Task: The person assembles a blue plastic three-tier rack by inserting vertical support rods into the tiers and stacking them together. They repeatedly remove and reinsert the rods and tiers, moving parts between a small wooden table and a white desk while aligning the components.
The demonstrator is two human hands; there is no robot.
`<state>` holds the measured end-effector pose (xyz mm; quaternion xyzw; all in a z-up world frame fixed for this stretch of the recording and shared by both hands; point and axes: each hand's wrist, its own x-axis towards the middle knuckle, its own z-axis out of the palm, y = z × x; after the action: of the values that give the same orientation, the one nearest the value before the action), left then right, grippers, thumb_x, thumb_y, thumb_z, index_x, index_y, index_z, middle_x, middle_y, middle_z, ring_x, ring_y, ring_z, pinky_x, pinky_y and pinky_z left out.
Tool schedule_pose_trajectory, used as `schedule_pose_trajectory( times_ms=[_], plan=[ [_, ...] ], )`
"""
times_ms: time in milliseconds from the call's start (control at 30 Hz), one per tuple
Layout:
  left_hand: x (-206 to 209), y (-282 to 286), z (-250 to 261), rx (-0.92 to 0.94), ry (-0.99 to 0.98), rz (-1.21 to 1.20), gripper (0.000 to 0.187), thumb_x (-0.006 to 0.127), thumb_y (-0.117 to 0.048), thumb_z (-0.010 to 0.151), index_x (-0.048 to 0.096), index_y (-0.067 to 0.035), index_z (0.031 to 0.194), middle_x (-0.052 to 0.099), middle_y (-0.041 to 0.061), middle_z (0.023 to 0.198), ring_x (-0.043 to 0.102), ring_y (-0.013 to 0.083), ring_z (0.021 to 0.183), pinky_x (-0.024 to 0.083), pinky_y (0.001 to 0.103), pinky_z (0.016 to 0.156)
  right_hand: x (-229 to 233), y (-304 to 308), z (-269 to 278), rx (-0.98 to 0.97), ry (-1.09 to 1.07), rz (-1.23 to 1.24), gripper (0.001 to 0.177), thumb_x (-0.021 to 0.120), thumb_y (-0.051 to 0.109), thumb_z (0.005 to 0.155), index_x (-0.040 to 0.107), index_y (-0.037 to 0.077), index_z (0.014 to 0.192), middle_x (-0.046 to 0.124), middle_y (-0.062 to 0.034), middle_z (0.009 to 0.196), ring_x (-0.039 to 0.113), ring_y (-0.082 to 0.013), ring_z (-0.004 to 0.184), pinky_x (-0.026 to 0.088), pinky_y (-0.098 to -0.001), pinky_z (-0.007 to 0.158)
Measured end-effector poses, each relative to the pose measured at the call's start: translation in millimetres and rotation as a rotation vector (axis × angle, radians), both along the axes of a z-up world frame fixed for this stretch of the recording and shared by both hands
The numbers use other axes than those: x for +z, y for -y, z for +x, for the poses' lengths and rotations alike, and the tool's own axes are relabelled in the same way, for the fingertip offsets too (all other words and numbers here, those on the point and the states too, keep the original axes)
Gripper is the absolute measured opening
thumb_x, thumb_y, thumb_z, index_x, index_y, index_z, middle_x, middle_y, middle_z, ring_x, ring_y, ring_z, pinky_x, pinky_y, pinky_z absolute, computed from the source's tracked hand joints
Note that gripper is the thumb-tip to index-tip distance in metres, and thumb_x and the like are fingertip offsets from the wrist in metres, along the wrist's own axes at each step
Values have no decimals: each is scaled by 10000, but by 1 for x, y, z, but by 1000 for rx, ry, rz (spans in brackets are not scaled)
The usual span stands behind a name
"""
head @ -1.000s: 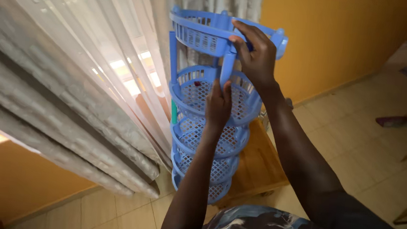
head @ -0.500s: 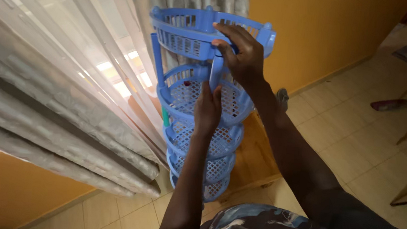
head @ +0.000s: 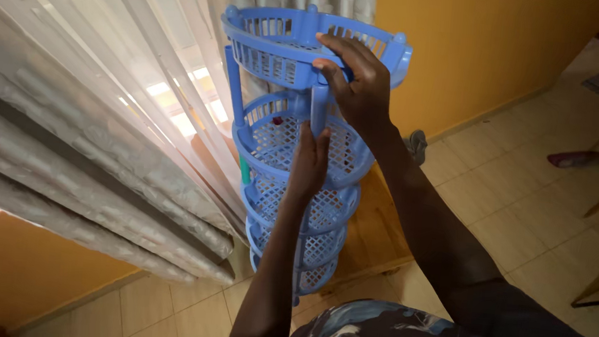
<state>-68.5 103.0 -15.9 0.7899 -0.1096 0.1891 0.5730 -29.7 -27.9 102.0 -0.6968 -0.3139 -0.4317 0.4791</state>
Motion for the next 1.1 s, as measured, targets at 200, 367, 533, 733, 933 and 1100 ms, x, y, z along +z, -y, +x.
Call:
schedule_pose_trajectory(
  times_ms=[200,367,533,733,933,1100],
  plan=[
    [-2,-7,-4,76,-17,79,437,492,-314,1063,444,22,1338,597,235,789,593,339,677,445,479,621,-1,-3,4,-12,8,7,303,757,156,1012,708,31,1283,744,-156,1202,741,-254,1081,601,-345,930],
    [-7,-7,4,78,104,171,509,547,-279,1049,378,43,1405,632,349,991,627,522,856,492,567,711,-6,-2,5,26,-29,1,317,752,162,1012,710,23,1295,744,-154,1200,740,-261,1096,601,-357,951],
    [4,-10,-15,76,-79,200,392,508,-286,1047,434,-8,1313,665,324,977,633,534,901,479,607,735,-3,3,10,70,-39,-8,316,752,171,1040,694,23,1313,725,-160,1259,731,-266,1171,607,-362,1012],
    [-11,-21,-22,312,222,460,330,546,-295,1068,509,5,1200,719,240,916,670,460,868,478,562,845,2,-2,1,107,-4,-57,322,765,175,1035,697,23,1311,733,-156,1243,728,-262,1143,592,-363,991],
    [-16,-16,-17,484,322,591,338,574,-331,1044,561,4,1087,695,216,855,665,425,816,487,522,798,17,0,-10,116,-32,-101,332,803,196,1015,712,34,1290,738,-134,1141,721,-223,1029,582,-339,897],
    [-24,-11,-13,651,346,627,343,602,-370,1033,593,-28,1056,661,174,683,658,376,653,474,491,697,16,3,-13,158,-14,-66,395,839,206,975,698,44,1307,730,-131,1172,715,-201,1012,585,-314,878]
  ],
)
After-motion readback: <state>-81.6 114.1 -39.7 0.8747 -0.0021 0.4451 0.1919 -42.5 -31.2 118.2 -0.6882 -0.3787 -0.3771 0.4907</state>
